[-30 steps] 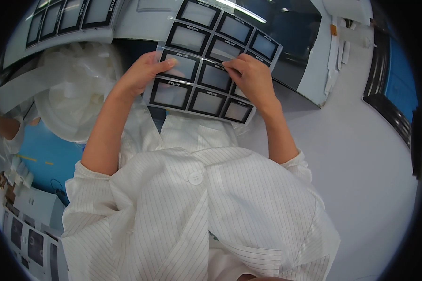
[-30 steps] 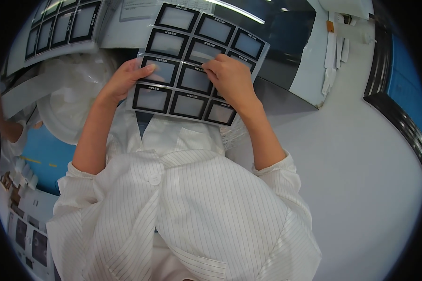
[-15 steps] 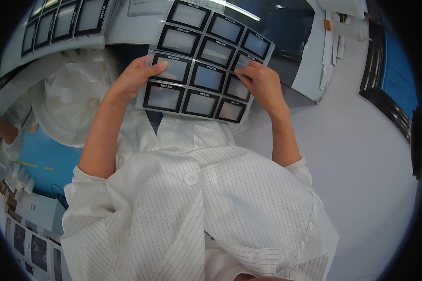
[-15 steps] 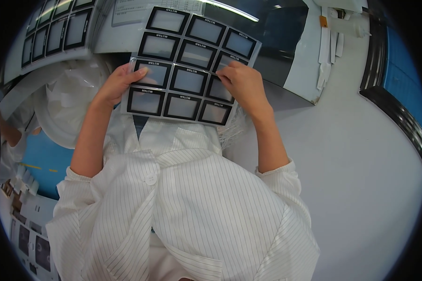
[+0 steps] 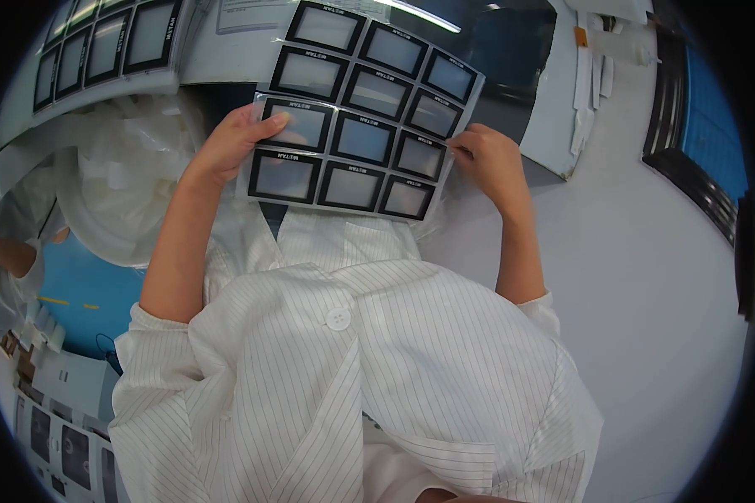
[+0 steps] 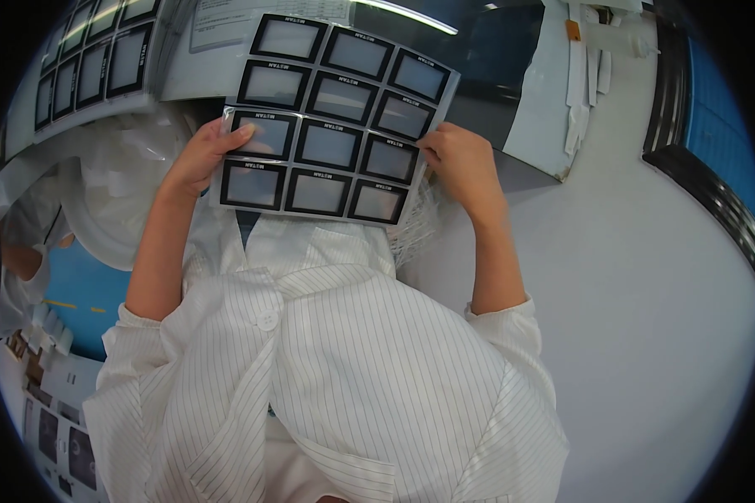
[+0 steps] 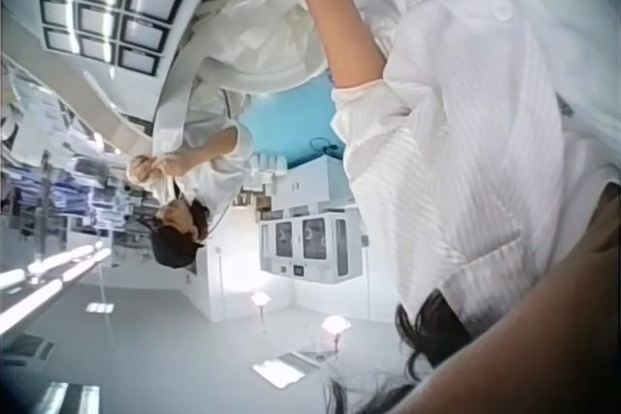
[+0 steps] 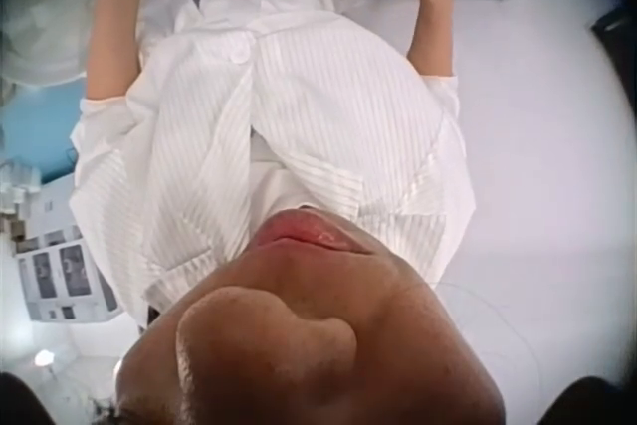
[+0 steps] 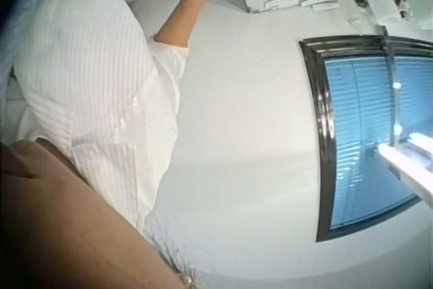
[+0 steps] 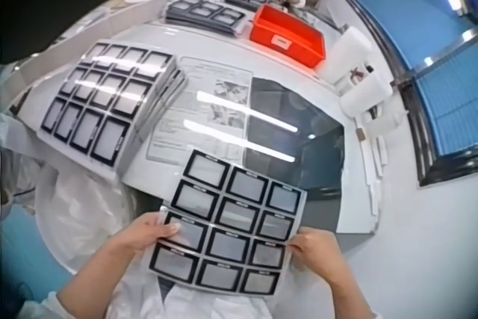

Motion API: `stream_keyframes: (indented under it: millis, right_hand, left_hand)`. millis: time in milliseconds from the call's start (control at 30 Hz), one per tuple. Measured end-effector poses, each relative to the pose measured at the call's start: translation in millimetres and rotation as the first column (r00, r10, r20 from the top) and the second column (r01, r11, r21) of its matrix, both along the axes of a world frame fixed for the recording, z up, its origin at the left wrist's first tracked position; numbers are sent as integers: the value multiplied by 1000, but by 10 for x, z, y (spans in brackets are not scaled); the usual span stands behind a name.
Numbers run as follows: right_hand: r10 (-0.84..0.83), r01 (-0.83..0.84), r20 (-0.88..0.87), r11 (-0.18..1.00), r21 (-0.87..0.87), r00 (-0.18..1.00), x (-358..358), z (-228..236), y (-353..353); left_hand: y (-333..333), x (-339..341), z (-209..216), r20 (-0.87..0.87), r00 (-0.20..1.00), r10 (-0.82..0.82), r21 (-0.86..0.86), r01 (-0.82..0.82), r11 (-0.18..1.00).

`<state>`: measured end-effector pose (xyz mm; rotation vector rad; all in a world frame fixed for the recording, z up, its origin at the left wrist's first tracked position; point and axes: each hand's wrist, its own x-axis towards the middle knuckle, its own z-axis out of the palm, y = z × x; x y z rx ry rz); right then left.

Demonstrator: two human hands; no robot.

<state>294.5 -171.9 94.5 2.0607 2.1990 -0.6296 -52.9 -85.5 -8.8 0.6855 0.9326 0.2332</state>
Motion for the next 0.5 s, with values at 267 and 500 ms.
stream_keyframes:
  millis: [267,500]
  right_hand:
    - [-321,172,315,891,420,893,998,269,13]
    - [-387,316,-350,917,-242,853,396,-814,-1150]
  left_hand:
    - [-51,50,43,167,985,-31,-125,52,991]
    - [-202,227,468,280,956,-87,-128,127,984]
